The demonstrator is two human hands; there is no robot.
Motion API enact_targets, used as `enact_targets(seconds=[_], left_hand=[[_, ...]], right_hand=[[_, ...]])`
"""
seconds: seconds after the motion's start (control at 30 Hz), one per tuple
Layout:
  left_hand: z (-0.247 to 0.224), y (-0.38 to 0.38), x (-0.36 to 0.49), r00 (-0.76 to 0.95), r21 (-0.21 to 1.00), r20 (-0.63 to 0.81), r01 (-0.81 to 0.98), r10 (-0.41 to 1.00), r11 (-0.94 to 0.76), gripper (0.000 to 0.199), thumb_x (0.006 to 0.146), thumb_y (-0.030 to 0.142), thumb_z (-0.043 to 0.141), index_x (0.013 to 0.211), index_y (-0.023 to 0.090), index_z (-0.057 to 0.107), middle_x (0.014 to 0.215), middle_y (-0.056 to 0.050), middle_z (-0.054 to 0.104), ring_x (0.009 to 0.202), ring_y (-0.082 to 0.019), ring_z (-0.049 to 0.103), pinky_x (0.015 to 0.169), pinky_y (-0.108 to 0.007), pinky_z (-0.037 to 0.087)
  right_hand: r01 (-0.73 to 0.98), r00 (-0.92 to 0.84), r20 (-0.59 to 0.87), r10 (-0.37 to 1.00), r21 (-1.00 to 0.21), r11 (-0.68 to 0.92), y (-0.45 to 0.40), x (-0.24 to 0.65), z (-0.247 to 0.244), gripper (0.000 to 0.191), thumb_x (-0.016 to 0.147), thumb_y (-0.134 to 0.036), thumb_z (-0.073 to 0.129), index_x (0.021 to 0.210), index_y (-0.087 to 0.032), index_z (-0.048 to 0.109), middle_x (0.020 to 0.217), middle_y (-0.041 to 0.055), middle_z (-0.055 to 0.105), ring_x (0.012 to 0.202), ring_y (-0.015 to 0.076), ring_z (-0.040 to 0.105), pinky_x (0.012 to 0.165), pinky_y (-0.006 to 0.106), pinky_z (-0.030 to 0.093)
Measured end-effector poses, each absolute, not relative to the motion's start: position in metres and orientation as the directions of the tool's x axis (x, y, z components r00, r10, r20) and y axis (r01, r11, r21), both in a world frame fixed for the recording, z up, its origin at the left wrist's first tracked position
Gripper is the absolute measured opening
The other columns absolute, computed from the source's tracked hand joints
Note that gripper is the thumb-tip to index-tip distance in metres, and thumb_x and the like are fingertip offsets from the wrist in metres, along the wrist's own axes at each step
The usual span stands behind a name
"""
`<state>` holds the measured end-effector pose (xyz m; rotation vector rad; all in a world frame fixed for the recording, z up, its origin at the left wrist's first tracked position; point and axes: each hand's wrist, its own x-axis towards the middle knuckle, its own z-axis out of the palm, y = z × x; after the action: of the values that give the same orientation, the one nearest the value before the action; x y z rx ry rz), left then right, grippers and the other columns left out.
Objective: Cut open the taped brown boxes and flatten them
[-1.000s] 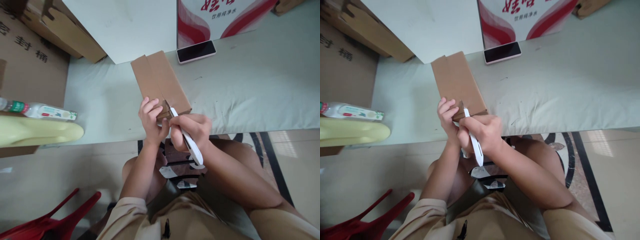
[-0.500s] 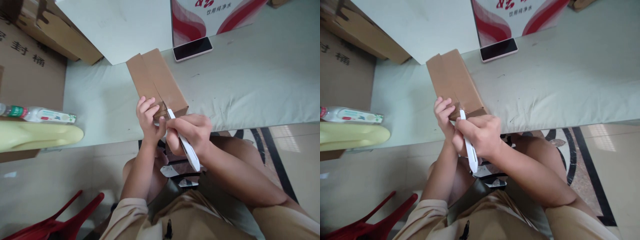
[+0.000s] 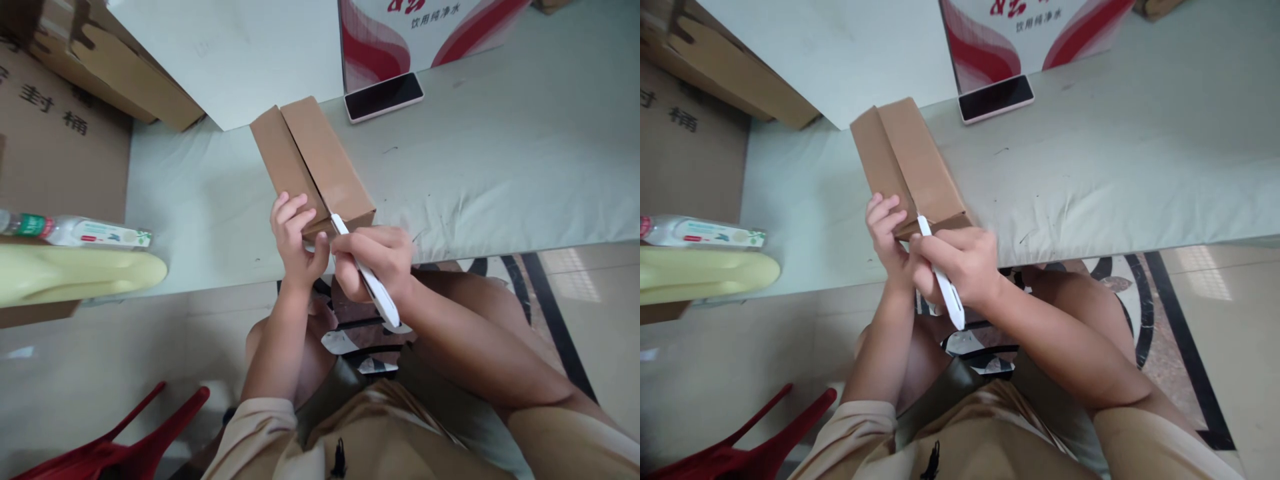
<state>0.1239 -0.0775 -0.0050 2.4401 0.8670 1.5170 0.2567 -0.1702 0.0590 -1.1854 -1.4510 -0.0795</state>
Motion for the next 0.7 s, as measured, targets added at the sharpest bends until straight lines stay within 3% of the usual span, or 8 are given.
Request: enact_targets(seconds=[0.2,0.3,0.43,0.57,0.7], left_hand=[[-0.001,-0.075,0.124,0.339,0.38,0.802,0.347,0.493,-0.857,0.036,0.099,0.053,0.047,0.12,0.025,0.055,0.126,-0.01,0.065,0.135,-0.026,0.056,0.121,-0.054,0.036],[-0.004,-0.074,0.122,0.31,0.449,0.766,0.37,0.564,-0.813,0.044,0.096,0.062,0.046,0.119,0.025,0.051,0.126,-0.01,0.064,0.137,-0.029,0.054,0.122,-0.058,0.033],[-0.008,-0.07,0.121,0.222,0.532,0.777,0.271,0.589,-0.802,0.047,0.092,0.059,0.053,0.124,0.026,0.045,0.127,-0.009,0.062,0.138,-0.028,0.053,0.123,-0.056,0.033],[-0.008,-0.067,0.122,0.137,0.601,0.76,0.226,0.636,-0.767,0.051,0.089,0.064,0.054,0.121,0.025,0.044,0.125,-0.009,0.06,0.136,-0.028,0.054,0.122,-0.054,0.034],[-0.01,-0.06,0.119,0.001,0.691,0.701,0.247,0.714,-0.679,0.064,0.082,0.08,0.05,0.115,0.026,0.04,0.126,-0.01,0.057,0.132,-0.029,0.056,0.119,-0.053,0.037]], right_hand=[[0.636,0.22,0.867,0.448,-0.475,0.608,-0.173,0.272,0.054,0.014,0.088,-0.017,0.049,0.084,-0.023,0.059,0.057,-0.0053,0.04,0.047,0.0103,0.036,0.05,0.028,0.033],[0.674,0.236,0.847,0.476,-0.495,0.548,-0.173,0.279,0.046,0.009,0.091,-0.021,0.052,0.096,-0.024,0.059,0.064,-0.0044,0.047,0.052,0.0106,0.045,0.052,0.026,0.039],[0.712,0.296,0.799,0.524,-0.55,0.437,-0.173,0.287,0.034,0.021,0.09,-0.018,0.056,0.11,-0.026,0.055,0.072,-0.004,0.055,0.058,0.0119,0.054,0.055,0.025,0.047],[0.709,0.361,0.564,0.743,-0.684,0.175,-0.164,0.298,0.016,0.036,0.094,-0.024,0.051,0.129,-0.024,0.048,0.103,0.0078,0.068,0.087,0.0216,0.068,0.075,0.038,0.058],[0.654,0.365,0.232,0.902,-0.753,-0.071,-0.151,0.308,-0.001,0.06,0.089,-0.028,0.053,0.147,-0.021,0.036,0.135,0.0189,0.061,0.117,0.0344,0.065,0.085,0.049,0.058]])
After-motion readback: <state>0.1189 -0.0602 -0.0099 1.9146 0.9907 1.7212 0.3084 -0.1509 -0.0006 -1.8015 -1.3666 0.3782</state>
